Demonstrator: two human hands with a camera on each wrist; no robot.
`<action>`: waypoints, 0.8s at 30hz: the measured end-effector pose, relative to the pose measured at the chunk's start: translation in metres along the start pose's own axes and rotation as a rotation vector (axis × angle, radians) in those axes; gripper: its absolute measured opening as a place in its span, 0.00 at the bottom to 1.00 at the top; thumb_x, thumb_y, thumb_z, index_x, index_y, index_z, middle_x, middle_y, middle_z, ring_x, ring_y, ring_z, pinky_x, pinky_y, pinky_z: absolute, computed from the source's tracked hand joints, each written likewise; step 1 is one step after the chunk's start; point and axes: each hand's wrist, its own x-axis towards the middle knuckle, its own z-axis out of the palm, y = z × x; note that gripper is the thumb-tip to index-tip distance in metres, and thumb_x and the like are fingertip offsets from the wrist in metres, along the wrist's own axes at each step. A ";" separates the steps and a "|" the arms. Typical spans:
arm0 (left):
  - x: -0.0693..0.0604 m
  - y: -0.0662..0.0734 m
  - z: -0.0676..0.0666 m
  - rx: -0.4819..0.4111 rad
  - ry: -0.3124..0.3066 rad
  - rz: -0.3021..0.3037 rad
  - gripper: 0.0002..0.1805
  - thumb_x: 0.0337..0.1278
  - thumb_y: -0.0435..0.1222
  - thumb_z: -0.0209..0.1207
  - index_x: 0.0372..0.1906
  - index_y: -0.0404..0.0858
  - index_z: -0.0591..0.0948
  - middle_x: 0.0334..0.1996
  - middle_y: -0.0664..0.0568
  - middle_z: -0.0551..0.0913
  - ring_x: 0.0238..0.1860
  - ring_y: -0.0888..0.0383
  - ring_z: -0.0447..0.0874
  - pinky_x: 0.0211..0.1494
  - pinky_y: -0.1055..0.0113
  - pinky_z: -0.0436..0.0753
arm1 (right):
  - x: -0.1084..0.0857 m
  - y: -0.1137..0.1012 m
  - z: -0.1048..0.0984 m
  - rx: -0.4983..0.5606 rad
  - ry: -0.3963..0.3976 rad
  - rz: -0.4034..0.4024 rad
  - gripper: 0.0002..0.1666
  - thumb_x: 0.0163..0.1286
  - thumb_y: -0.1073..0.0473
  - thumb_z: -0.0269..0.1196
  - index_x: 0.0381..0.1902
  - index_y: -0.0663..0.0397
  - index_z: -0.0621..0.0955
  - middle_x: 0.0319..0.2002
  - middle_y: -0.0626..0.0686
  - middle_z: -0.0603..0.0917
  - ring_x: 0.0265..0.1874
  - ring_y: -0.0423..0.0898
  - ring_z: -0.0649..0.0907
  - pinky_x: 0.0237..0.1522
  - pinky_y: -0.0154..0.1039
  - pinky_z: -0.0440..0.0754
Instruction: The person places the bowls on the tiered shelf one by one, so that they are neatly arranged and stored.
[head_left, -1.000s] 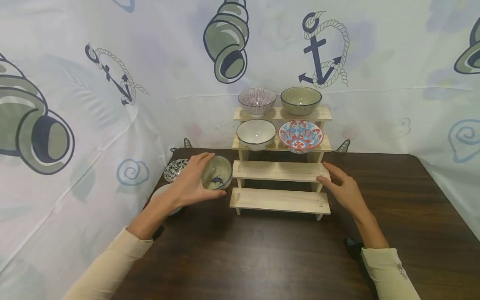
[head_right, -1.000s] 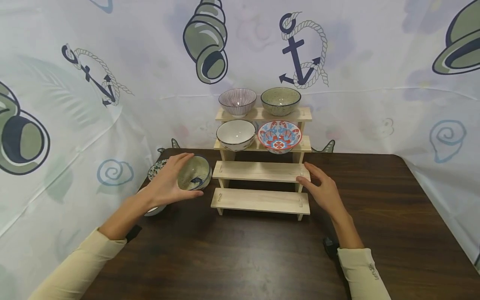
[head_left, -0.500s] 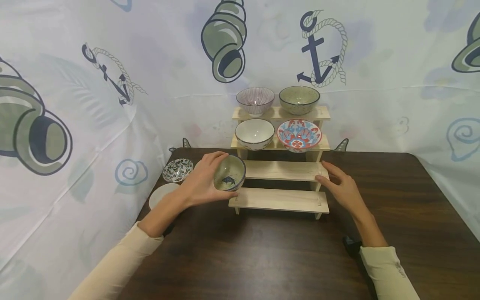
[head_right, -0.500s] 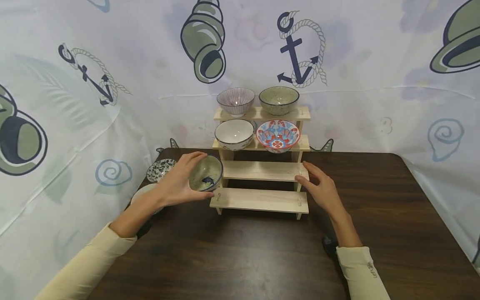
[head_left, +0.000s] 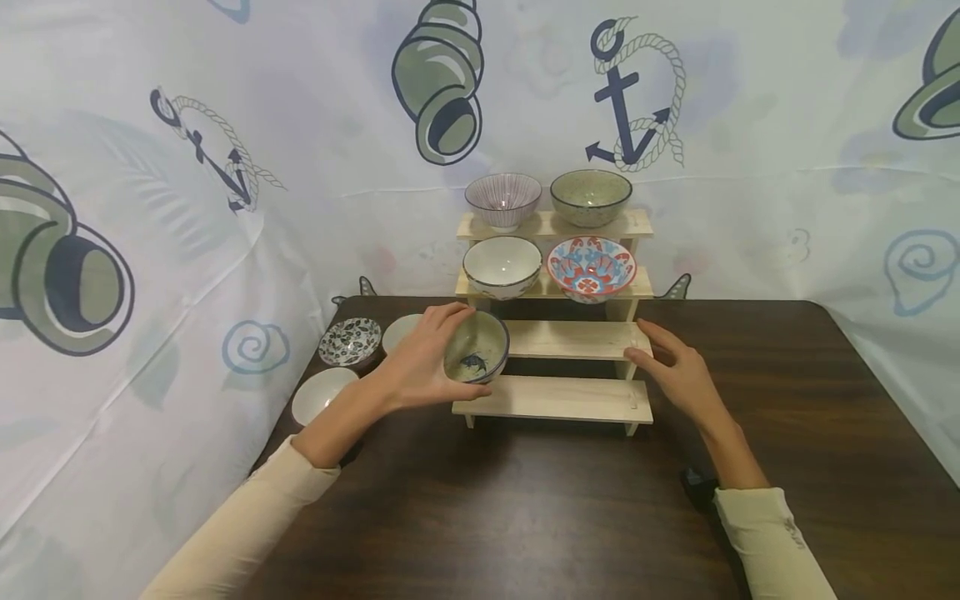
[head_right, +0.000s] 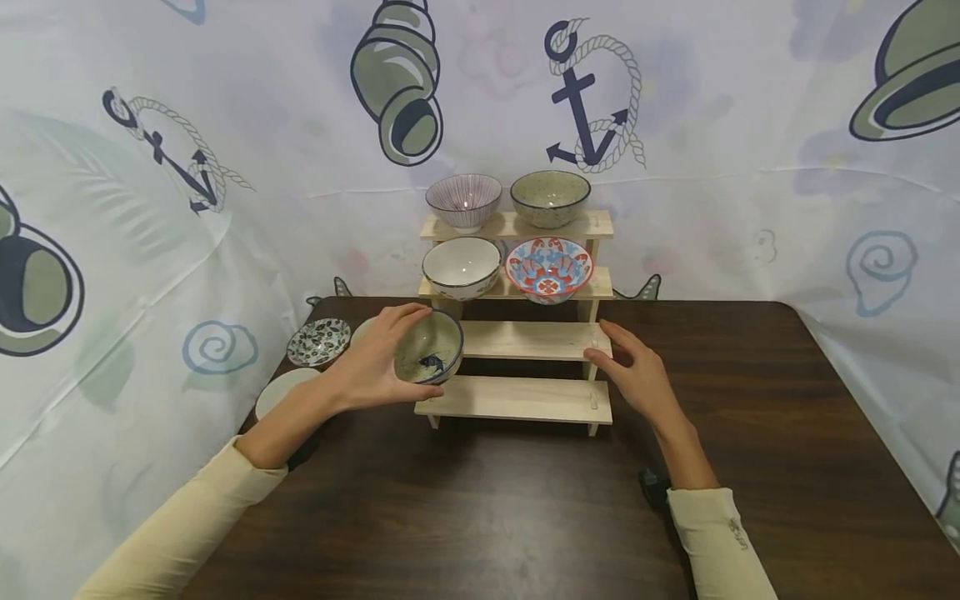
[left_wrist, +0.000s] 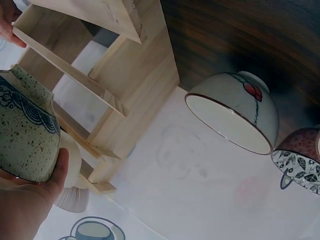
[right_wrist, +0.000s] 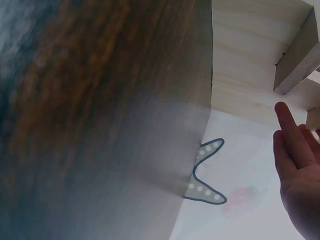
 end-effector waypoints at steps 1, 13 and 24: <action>0.001 0.000 0.001 0.002 -0.002 -0.001 0.64 0.36 0.68 0.73 0.78 0.40 0.64 0.75 0.44 0.67 0.73 0.49 0.65 0.70 0.47 0.77 | 0.000 0.000 0.000 0.001 0.001 -0.003 0.44 0.75 0.37 0.62 0.81 0.44 0.64 0.80 0.57 0.64 0.69 0.70 0.76 0.63 0.68 0.78; 0.010 0.009 0.009 -0.021 -0.032 0.027 0.64 0.37 0.69 0.72 0.77 0.37 0.65 0.74 0.47 0.67 0.72 0.52 0.65 0.70 0.50 0.77 | 0.000 0.002 0.001 0.002 -0.001 0.006 0.44 0.75 0.37 0.62 0.81 0.44 0.64 0.81 0.57 0.63 0.70 0.69 0.75 0.64 0.68 0.77; 0.020 0.018 0.016 -0.034 -0.028 0.077 0.62 0.38 0.68 0.73 0.76 0.35 0.67 0.74 0.46 0.68 0.73 0.52 0.65 0.73 0.52 0.75 | 0.001 0.003 0.001 -0.001 0.011 -0.004 0.42 0.74 0.36 0.62 0.81 0.38 0.65 0.79 0.55 0.66 0.68 0.68 0.77 0.63 0.68 0.78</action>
